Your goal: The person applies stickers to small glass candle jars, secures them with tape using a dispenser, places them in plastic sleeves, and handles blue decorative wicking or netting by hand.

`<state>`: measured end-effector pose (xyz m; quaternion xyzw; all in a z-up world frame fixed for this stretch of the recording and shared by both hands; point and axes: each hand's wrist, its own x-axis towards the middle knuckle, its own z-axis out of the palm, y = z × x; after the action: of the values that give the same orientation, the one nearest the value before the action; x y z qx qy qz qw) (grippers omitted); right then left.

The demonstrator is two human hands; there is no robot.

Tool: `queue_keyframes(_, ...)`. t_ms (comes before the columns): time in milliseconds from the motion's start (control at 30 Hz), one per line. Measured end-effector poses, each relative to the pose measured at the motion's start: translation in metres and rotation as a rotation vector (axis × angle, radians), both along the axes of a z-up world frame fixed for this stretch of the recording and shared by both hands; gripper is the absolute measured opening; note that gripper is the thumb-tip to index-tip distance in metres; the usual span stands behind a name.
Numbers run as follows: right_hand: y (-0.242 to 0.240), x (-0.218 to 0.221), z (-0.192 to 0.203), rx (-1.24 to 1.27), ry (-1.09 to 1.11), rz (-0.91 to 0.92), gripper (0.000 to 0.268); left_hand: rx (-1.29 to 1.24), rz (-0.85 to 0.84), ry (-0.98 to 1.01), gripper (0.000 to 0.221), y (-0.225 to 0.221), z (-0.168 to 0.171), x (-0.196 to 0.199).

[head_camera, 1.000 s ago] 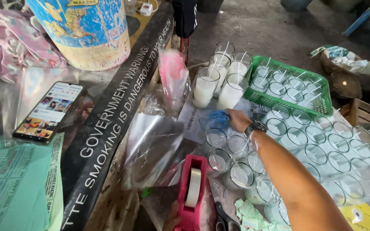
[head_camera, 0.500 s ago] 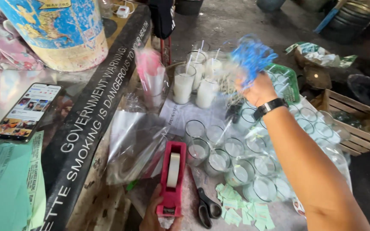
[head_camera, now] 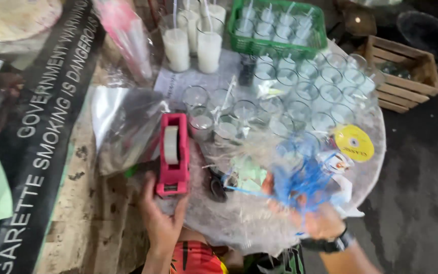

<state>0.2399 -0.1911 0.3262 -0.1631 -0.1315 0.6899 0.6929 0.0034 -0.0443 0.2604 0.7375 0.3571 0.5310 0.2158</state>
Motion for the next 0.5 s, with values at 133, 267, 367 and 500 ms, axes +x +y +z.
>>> queue_keyframes(133,-0.053,-0.022,-0.024,-0.569,-0.596,-0.415,0.034,0.329,0.106,0.025,0.051,-0.038,0.023,0.004)
queue_keyframes(267,-0.078,-0.021,-0.05,-0.202,-0.009,-0.357,0.044,0.363,-0.499,0.434,0.042,-0.048,0.029,0.043)
queue_keyframes(367,-0.076,-0.025,-0.047,-0.203,0.011,-0.358,0.03,0.361,-0.575,0.617,0.057,-0.038,0.006,0.056)
queue_keyframes(500,-0.093,-0.036,-0.063,-0.13,-0.214,-0.399,0.056,0.175,-0.45,0.647,0.046,-0.031,0.028,0.05)
